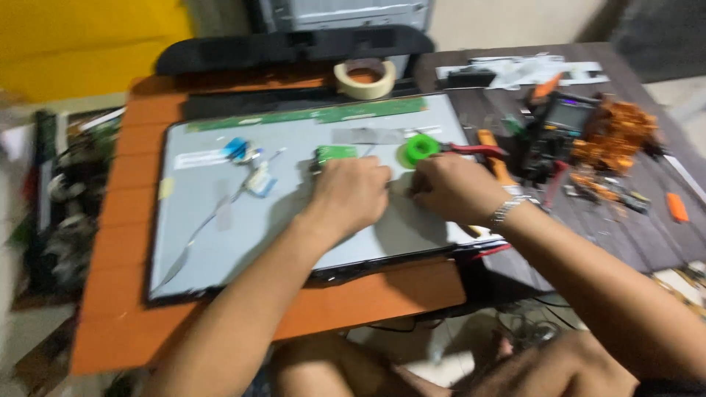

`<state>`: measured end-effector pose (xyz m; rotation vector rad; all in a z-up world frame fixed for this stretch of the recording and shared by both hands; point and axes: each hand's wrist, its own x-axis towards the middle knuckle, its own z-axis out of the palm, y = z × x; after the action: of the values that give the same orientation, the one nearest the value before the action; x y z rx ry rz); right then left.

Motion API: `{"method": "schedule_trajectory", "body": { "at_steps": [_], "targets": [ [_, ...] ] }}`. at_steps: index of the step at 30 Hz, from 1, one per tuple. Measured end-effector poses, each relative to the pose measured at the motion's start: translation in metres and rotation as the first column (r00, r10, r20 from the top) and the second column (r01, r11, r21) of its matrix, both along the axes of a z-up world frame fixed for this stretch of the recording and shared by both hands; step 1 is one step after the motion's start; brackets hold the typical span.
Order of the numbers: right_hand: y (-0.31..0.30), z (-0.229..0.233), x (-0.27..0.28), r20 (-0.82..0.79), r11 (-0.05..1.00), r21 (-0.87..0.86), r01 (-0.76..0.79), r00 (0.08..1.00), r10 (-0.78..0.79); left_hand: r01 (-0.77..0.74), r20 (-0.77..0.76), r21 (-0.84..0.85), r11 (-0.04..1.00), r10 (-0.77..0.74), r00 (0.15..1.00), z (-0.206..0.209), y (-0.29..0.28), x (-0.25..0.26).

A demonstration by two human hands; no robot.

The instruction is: The person works on a disassembled television screen, handling a green circuit board and wires. They use green electrical tape to secure connections on the board and the screen's back panel.

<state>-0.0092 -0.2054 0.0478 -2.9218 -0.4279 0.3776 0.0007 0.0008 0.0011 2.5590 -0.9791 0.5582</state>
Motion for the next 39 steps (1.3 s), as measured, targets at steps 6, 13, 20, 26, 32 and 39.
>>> {"method": "schedule_trajectory", "body": {
  "at_steps": [6, 13, 20, 26, 32, 39],
  "targets": [
    [0.003, 0.000, 0.001, 0.007, 1.000, 0.024, 0.018, 1.000, -0.018, 0.048, -0.050, -0.034, 0.998, -0.050, 0.998, -0.007, -0.012, -0.004],
    [-0.004, -0.007, 0.003, 0.014, 0.998, 0.057, -0.014, 1.000, 0.013, 0.050, -0.193, 0.050, 0.998, -0.039, 0.980, 0.002, -0.009, 0.001],
    [0.003, 0.006, -0.002, -0.042, 0.998, 0.053, -0.022, 0.999, 0.024, 0.043, -0.341, 0.133, 0.990, 0.005, 0.940, 0.014, -0.010, 0.005],
    [0.005, 0.010, -0.001, -0.092, 0.996, 0.070, -0.051, 0.994, 0.058, 0.065, -0.416, 0.191, 0.979, 0.021, 0.909, 0.021, -0.009, 0.003],
    [0.004, 0.005, 0.001, -0.087, 0.993, 0.049, -0.103, 0.990, 0.107, 0.083, -0.437, 0.204, 0.975, 0.014, 0.900, 0.023, -0.008, 0.001],
    [-0.006, 0.003, 0.001, -0.013, 0.991, 0.051, -0.123, 0.992, 0.124, 0.086, -0.447, 0.170, 0.982, -0.001, 0.895, 0.029, -0.007, 0.000]
  ]
}}
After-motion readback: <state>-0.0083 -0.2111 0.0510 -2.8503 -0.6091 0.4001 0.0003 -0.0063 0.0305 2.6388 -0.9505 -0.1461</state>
